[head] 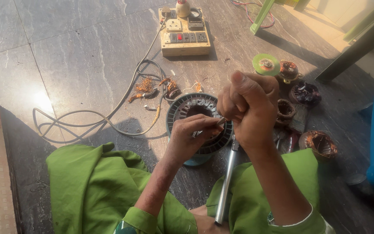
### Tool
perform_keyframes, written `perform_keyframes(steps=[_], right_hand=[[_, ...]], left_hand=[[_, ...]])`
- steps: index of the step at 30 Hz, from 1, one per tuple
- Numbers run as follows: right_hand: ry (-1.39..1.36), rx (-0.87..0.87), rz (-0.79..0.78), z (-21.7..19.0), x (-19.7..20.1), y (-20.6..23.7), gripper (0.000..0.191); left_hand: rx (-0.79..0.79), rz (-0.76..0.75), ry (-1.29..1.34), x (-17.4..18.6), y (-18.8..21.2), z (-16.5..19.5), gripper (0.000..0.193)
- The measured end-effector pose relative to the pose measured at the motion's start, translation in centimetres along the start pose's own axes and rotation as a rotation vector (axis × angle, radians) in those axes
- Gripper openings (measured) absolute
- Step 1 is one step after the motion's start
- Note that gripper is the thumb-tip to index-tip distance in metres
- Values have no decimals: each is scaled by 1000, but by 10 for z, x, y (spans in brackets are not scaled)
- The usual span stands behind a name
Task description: The person removes copper windings from a motor stator using pliers and a hammer. They pull and cut the wires, then use a screwdriver and hammer to tap out the remaining wire ends from the stator slots.
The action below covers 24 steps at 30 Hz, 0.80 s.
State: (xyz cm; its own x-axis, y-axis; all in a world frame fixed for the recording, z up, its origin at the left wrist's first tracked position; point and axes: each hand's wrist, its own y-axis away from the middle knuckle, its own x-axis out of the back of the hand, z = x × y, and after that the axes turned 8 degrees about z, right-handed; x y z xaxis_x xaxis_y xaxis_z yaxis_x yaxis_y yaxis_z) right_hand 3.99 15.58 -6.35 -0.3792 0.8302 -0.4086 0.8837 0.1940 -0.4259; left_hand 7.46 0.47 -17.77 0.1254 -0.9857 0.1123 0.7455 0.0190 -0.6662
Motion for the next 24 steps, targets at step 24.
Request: perform_keyframes(steps=[24], right_hand=[[-170, -181, -333, 7, 14, -28, 49]], left_hand=[[103, -44, 1, 2, -4, -10, 21]])
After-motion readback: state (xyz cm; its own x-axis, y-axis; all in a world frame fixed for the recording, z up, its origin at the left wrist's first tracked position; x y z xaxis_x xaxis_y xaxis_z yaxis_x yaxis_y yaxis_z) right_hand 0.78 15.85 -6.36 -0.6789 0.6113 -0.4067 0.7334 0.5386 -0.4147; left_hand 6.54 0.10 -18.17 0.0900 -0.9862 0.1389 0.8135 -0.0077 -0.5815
